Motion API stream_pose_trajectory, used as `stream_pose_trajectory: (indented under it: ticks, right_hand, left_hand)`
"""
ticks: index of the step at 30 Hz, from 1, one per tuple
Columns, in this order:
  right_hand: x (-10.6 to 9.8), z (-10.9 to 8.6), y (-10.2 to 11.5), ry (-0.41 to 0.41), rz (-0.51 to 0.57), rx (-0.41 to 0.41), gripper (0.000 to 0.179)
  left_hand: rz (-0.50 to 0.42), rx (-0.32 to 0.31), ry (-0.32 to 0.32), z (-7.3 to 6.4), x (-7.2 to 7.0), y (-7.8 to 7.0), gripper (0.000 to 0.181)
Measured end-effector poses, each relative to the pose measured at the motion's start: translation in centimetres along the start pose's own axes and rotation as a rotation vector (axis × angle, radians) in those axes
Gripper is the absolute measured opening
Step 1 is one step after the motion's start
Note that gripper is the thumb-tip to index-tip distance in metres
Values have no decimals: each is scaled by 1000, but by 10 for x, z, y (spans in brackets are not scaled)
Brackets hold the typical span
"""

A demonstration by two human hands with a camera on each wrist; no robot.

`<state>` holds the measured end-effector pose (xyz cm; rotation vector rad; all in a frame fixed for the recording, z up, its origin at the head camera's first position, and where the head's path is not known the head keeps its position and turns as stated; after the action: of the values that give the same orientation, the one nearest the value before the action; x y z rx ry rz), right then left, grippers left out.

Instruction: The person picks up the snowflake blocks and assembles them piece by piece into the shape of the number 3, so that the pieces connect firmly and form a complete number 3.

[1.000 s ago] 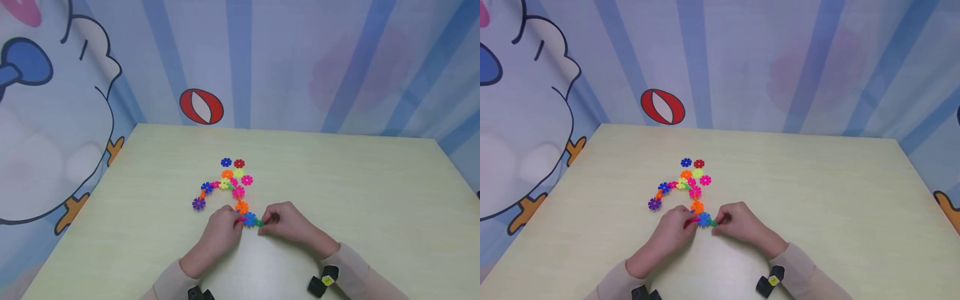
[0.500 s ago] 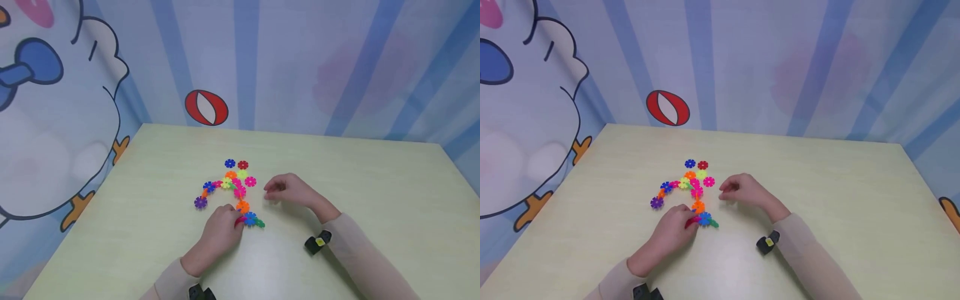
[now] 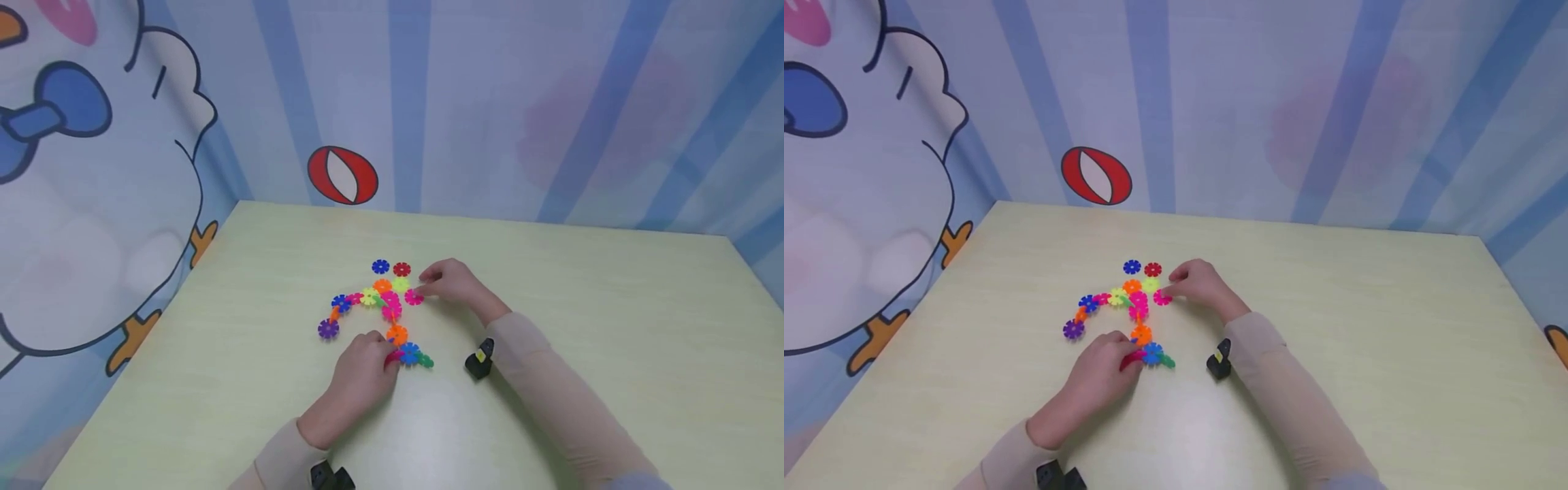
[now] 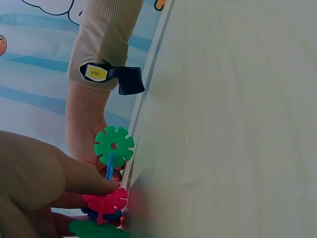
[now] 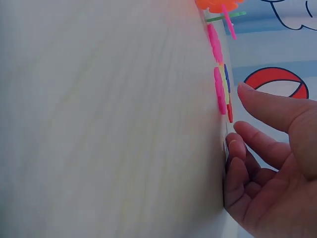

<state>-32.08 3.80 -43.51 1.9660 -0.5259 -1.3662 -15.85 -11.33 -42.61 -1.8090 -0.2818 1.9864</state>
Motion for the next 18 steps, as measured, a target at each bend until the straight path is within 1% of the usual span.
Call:
stream_pose_trajectory:
  ticks: [6,13,18]
  right_hand:
    - [3,2,5,5,-60,-14,36]
    - [5,0,6,4,-100,-21,23]
    - [5,-4,5,19,-117,-22,14]
  left_hand:
    - [-6,-11,-7,2,0,1,16]
    - [-17,-17,-8,3,-2,5,16]
    - [-26,-26,7,4,-4,7,17]
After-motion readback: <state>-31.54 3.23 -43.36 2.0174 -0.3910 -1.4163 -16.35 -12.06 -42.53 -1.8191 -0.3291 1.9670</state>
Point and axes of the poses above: each hand's wrist, its own z-axis towards the middle knuckle, its own x-axis out of the palm, y = z × x, the point moved 2 cm from there along z, towards the middle knuckle, and after that the axes turned 4 degrees about -y, right-handed, at the moved point
